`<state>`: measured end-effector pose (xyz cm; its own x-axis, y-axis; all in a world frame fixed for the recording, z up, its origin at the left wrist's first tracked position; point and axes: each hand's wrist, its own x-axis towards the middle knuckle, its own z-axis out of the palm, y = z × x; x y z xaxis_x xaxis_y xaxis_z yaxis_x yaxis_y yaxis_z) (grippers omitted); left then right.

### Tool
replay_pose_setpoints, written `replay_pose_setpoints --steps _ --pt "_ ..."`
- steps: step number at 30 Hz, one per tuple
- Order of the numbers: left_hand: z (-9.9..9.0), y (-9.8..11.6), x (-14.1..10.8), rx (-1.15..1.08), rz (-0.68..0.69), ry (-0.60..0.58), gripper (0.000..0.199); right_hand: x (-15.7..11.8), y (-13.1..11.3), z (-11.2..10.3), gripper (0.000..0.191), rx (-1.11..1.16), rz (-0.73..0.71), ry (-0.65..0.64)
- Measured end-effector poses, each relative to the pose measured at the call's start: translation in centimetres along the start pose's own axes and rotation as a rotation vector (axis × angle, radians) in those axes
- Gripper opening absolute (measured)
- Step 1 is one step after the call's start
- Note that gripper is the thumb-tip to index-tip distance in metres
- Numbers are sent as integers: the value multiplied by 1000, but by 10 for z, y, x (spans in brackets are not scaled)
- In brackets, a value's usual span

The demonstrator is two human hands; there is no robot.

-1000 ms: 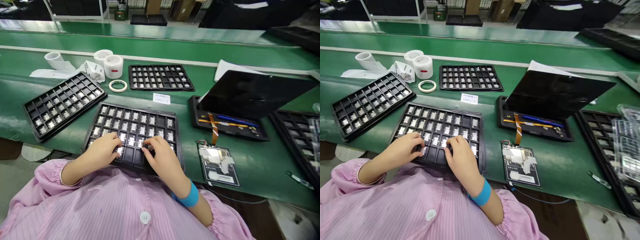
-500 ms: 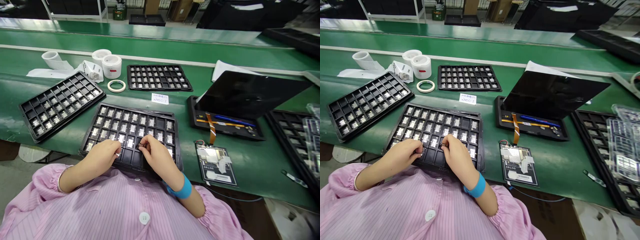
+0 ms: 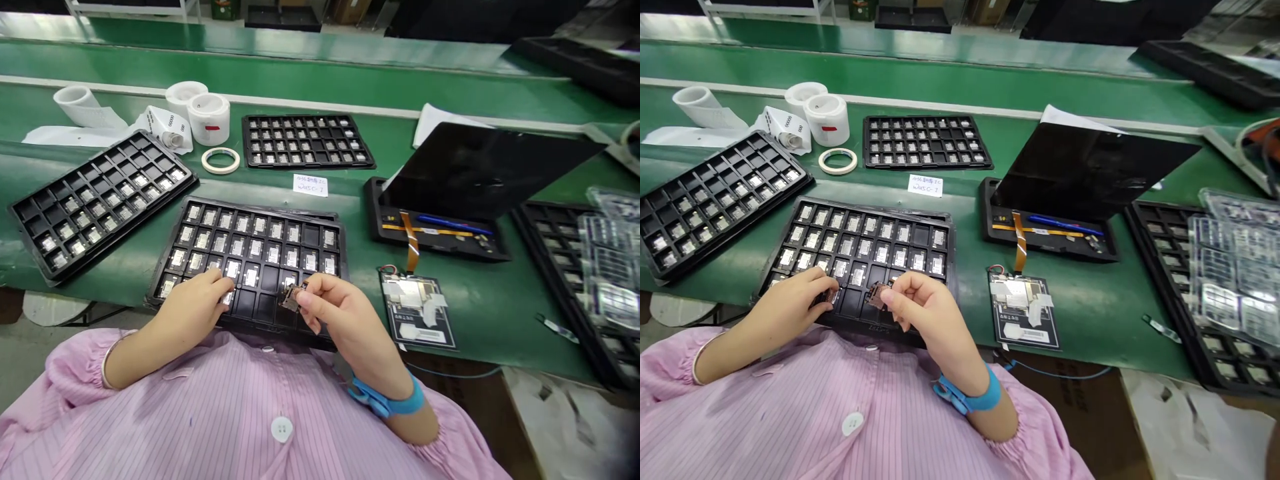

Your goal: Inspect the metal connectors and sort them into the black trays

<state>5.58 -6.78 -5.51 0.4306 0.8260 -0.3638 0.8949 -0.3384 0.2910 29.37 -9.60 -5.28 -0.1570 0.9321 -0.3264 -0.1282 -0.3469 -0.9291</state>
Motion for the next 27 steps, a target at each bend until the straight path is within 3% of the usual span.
replay_pose_setpoints --steps 4,10,27 --pt "1 -1 -3 -46 5 -21 9 -2 2 -2 35 45 15 -61" --pt "1 0 -9 -18 -37 52 29 -6 3 -5 35 29 13 -64" --pt "1 -4 -11 -145 -28 12 25 -9 7 -5 30 -36 34 -81"
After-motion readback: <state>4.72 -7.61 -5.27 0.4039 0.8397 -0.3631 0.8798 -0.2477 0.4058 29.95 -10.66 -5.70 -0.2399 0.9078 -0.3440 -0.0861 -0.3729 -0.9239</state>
